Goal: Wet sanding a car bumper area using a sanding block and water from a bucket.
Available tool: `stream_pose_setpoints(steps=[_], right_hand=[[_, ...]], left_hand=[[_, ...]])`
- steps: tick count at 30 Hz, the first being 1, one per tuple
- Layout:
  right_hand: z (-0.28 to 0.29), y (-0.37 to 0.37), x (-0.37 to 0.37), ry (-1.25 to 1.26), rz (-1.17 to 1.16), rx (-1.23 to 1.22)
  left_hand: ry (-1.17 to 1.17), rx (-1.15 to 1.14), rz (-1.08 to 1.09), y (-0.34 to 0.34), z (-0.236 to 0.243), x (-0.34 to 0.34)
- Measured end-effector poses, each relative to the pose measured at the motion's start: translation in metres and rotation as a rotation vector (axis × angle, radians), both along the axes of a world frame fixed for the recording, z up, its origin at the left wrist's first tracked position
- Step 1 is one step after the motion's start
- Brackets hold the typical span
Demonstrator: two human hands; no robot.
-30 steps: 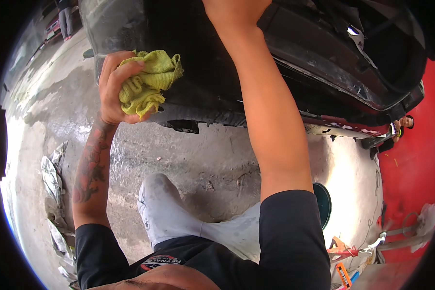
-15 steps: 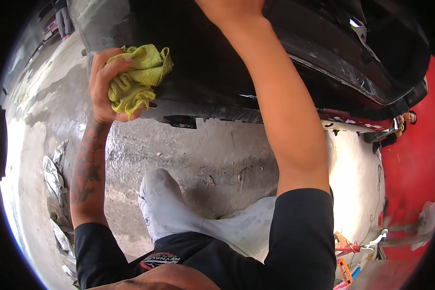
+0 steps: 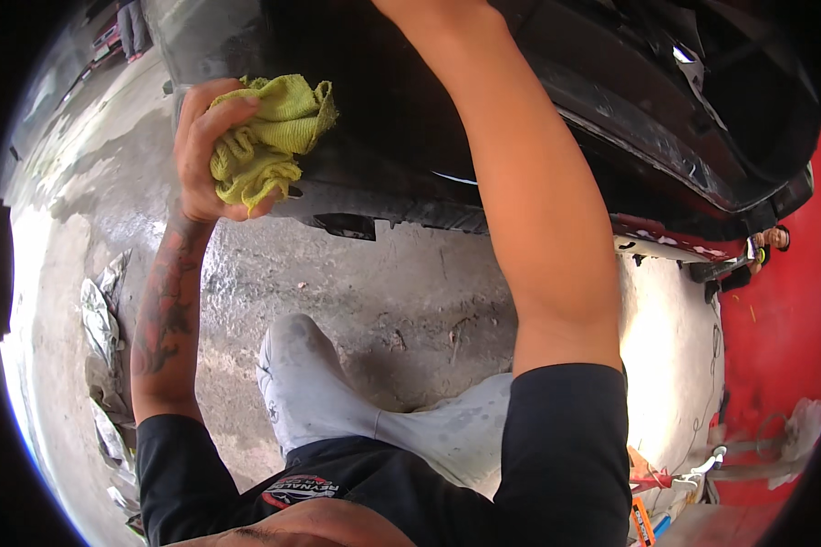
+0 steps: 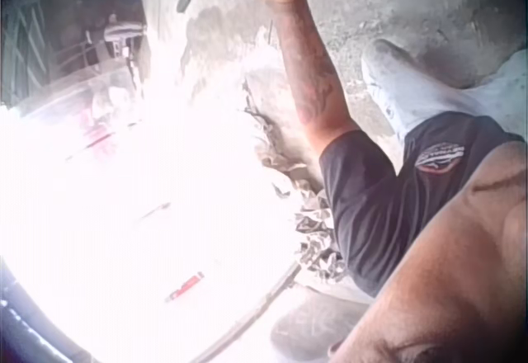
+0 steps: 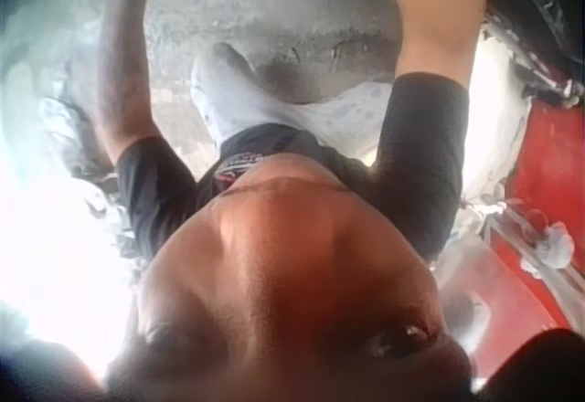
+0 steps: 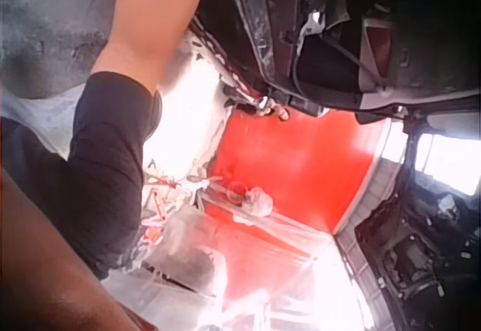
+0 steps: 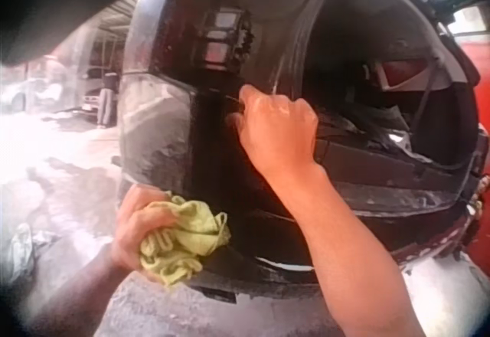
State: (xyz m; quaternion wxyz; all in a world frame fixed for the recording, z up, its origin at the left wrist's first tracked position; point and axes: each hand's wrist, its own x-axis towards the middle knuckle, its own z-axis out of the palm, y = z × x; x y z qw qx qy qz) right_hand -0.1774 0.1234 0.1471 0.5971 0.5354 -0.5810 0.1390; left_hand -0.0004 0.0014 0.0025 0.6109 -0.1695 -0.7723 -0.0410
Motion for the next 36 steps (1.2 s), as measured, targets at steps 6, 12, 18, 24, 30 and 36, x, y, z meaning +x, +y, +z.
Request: stream_pose_setpoints(steps=[6, 12, 18, 24, 30, 36], right_hand=[[-0.040, 0.007, 0.004, -0.193, -0.114, 0.272], [-0.001, 0.041, 0.002, -0.428, -0.088, -0.090], [-0.023, 0.027, -0.013, -0.436, -0.057, -0.068], [-0.021, 0.047, -0.017, -0.373, -0.098, -0.039], [-0.052, 0.026, -0.007, -0.321, -0.081, 0.108], [-0.039, 0.027, -0.008, -0.360, -0.087, -0.043]], left_hand=[[-0.039, 0.017, 0.014, -0.005, -0.003, 0.008], [-0.052, 0.024, 0.030, -0.003, -0.006, 0.008], [-0.032, 0.008, 0.009, -0.005, -0.005, 0.007], [-0.013, 0.002, 0.012, -0.004, -0.002, 0.005], [0.006, -0.003, 0.007, -0.002, -0.003, 0.000], [-0.015, 0.006, 0.026, -0.002, -0.001, 0.003]])
